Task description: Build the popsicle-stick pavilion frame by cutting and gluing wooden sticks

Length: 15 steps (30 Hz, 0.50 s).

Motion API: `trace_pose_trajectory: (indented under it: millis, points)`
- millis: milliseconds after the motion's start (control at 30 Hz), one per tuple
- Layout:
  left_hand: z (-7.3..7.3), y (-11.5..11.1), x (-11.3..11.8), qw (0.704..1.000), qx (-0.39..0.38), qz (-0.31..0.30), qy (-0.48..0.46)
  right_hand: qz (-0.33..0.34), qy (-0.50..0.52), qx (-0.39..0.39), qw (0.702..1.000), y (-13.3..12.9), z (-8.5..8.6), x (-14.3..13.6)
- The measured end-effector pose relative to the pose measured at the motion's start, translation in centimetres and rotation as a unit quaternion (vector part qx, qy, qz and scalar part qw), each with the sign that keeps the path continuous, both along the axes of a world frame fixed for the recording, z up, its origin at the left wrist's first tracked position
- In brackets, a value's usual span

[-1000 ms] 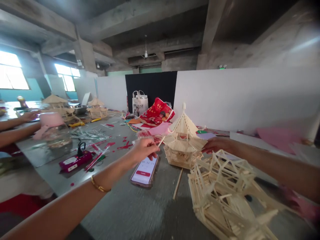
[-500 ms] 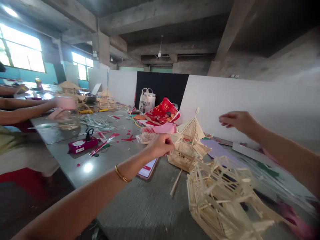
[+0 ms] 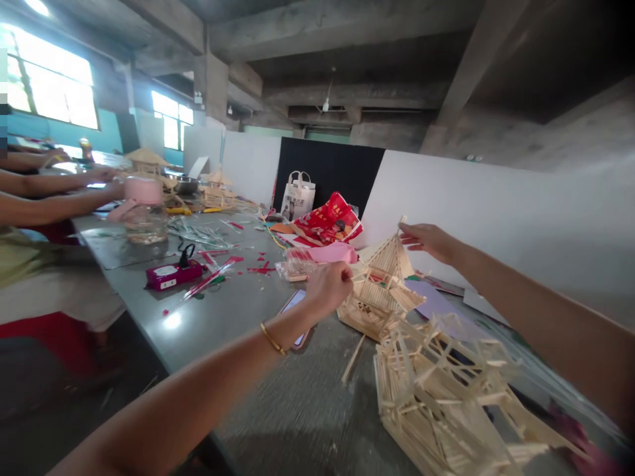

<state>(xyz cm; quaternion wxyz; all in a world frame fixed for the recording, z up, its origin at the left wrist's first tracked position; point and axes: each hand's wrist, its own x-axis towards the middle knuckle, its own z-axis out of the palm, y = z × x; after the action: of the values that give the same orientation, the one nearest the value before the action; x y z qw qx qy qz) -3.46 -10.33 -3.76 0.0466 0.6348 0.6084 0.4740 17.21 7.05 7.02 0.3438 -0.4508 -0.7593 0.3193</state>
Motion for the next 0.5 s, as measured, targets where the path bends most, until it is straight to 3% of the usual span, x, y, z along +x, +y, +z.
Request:
trace_pose_trajectory:
  millis: [167,500]
  points:
    - [-0.3,1.0,2.1,0.995,0.024,0.068,0.073,-0.002,0.010,-0.040,0.999,0.3,0.0,1.1]
    - [-1.0,2.8,4.5,0.990,0.025,0.137,0.005,-0.002,-0.013,-0.055,0.998,-0.3,-2.5,2.5]
